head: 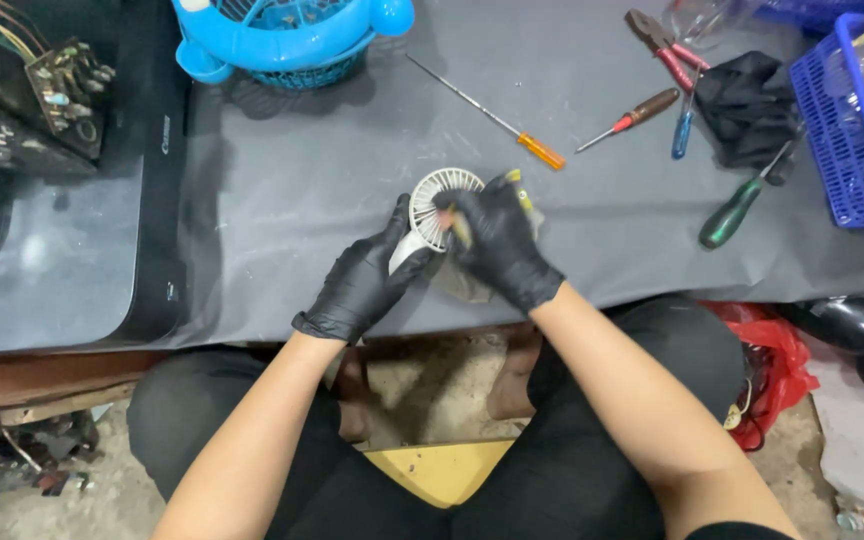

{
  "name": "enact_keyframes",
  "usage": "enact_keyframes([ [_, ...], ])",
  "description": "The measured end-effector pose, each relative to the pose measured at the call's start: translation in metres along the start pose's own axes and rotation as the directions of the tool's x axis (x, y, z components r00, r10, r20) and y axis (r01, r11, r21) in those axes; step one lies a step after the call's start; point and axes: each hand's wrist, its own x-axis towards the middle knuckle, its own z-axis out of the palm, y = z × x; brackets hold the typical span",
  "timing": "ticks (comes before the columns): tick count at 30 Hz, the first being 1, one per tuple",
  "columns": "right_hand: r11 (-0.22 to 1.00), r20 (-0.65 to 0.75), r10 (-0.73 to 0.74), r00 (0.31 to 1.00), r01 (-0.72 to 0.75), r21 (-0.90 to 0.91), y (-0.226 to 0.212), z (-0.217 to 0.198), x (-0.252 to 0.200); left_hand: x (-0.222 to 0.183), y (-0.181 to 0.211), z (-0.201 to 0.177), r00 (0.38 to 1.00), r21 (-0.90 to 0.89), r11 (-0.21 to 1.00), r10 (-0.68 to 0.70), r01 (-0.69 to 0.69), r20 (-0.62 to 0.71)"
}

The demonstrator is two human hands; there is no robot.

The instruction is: Disassembling and cleaning the components of a small handheld electric fan using tools and a cloth.

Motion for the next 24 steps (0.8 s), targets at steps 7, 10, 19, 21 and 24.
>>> enact_keyframes([
  [7,0.995,-0.110,-0.082,0.991,0.088,0.052,0.026,-0.012,0.001,-0.004,0.000,-0.005,0.999,-0.083,0.996,-0.024,0.028,0.042],
  [10,0.987,-0.080,-0.138,0.987,0.144,0.075,-0.017,-0.014,0.010,-0.009,0.011,-0.009,1.000,-0.057,0.998,-0.015,0.016,0.017],
  [19,0.988,-0.127,-0.034,0.991,0.053,0.144,-0.016,-0.030,0.034,0.002,-0.012,-0.002,0.748,0.265,0.899,0.438,-0.349,-0.498],
  [21,0.984,-0.125,-0.023,0.992,0.044,0.171,-0.030,-0.032,0.028,0.003,-0.011,0.000,0.765,0.215,0.903,0.430,-0.373,-0.480],
  [24,0.983,-0.098,-0.057,0.994,0.073,0.167,-0.049,-0.033,0.023,0.009,-0.011,0.009,0.690,0.244,0.829,0.556,-0.503,-0.464],
])
